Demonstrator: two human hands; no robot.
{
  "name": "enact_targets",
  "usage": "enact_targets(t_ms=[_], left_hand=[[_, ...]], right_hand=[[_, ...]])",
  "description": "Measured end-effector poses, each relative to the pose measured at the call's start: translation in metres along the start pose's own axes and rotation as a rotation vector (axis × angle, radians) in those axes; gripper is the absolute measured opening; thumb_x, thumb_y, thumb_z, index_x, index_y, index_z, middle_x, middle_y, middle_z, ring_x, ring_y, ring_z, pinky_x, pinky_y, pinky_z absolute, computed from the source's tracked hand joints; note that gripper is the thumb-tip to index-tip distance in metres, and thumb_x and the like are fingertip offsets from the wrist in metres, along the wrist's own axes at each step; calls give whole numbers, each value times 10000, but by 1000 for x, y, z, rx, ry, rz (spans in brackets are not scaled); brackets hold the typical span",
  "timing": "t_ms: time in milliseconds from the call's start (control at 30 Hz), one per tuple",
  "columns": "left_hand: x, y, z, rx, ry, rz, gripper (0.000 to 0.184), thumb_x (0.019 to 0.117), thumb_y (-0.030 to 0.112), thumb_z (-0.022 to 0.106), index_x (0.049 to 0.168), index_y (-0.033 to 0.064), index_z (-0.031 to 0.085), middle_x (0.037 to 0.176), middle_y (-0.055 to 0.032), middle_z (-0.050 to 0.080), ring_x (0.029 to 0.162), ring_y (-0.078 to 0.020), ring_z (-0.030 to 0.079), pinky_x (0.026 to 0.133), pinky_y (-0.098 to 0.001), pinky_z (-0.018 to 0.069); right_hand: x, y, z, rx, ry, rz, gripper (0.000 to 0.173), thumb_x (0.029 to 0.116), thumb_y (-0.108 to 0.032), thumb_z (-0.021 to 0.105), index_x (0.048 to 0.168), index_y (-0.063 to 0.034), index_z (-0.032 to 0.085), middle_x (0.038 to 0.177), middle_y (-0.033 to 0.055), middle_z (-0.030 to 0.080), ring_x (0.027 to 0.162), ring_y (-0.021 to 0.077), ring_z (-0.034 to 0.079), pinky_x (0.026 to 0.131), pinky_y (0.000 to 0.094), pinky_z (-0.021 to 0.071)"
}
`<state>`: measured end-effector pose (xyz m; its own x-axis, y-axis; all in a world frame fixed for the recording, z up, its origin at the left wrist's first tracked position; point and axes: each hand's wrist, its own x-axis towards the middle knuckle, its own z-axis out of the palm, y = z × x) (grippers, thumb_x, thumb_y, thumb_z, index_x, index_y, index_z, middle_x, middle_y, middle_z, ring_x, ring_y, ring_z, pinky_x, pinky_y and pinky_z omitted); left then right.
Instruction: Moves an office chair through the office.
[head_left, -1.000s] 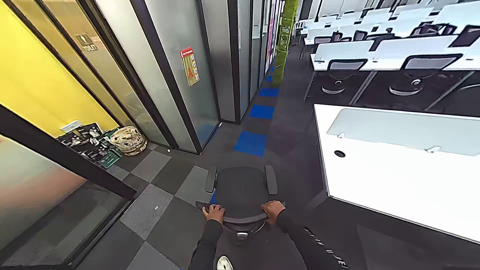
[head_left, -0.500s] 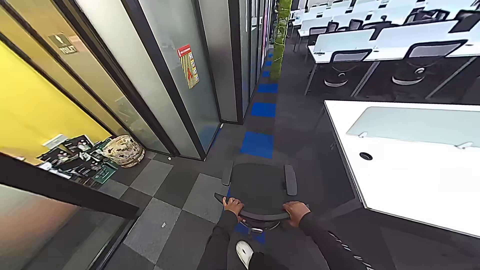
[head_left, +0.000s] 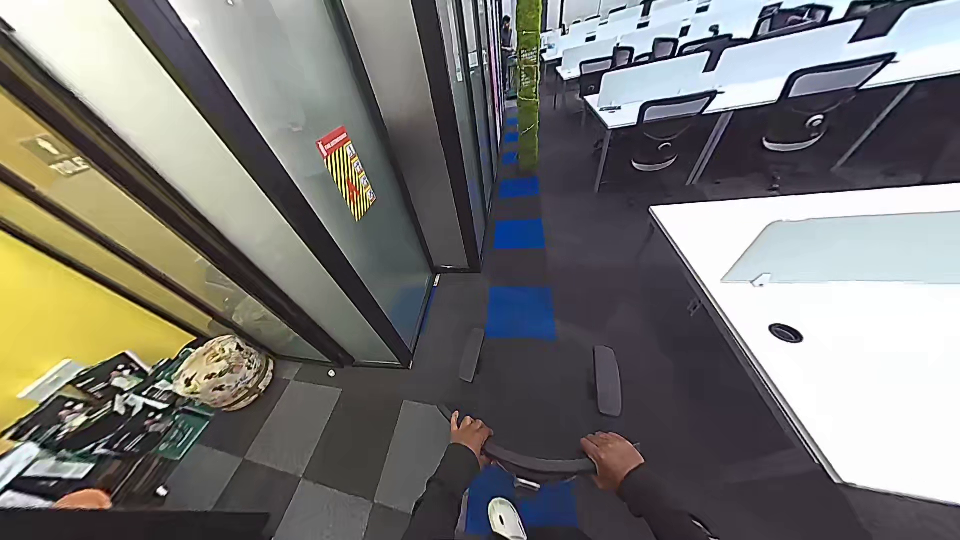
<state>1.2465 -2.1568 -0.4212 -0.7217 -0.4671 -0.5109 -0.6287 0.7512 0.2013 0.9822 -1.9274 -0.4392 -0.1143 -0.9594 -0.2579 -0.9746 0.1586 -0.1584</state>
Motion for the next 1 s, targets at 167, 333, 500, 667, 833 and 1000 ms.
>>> enact_targets(t_ms=[167,333,500,667,833,1000], left_hand=[[50,-36,-30,27,41,64,580,836,435,791,1373,261,656,1395,16,652,1410,-258,490,1246,-681,68],[108,-67,-74,67,74,96,582,819,439,807,1360,279,665,1384,38,659,1387,-239,513,1252,-660,90],[177,-101,-126,116,37,135,623,795,373,823,1387,294,645,1426,28,631,1414,-263,484,1247,-671,80],[254,-133,-176,169,27,215,618,815,365,814,1402,331,626,1465,45,594,1435,-271,456,1238,-691,88],[328,-159,-232,223,-34,280,633,853,326,795,1448,341,578,1535,24,530,1481,-300,400,1231,-714,88],[395,-179,-280,240,-65,358,646,882,515,742,1472,331,553,1559,23,505,1504,-294,367,1231,-715,83]], right_hand=[[50,10,-13,-1,31,-14,437,791,-353,797,1103,-58,715,1107,127,756,1100,318,710,958,518,552],[107,19,-36,37,28,52,443,819,-373,769,1117,-52,708,1125,133,750,1122,320,701,984,519,539],[178,33,-56,79,-25,135,464,851,-383,737,1168,-47,687,1174,150,729,1170,334,673,1015,533,513],[249,48,-82,91,-39,256,509,825,-403,773,1186,-54,690,1188,148,728,1171,332,674,1013,538,517],[321,64,-114,115,-97,431,555,778,-412,798,1239,-122,697,1224,97,730,1194,305,669,1032,540,515],[381,86,-139,99,-118,518,564,749,-397,803,1237,-133,699,1206,91,734,1185,301,668,1012,538,517]])
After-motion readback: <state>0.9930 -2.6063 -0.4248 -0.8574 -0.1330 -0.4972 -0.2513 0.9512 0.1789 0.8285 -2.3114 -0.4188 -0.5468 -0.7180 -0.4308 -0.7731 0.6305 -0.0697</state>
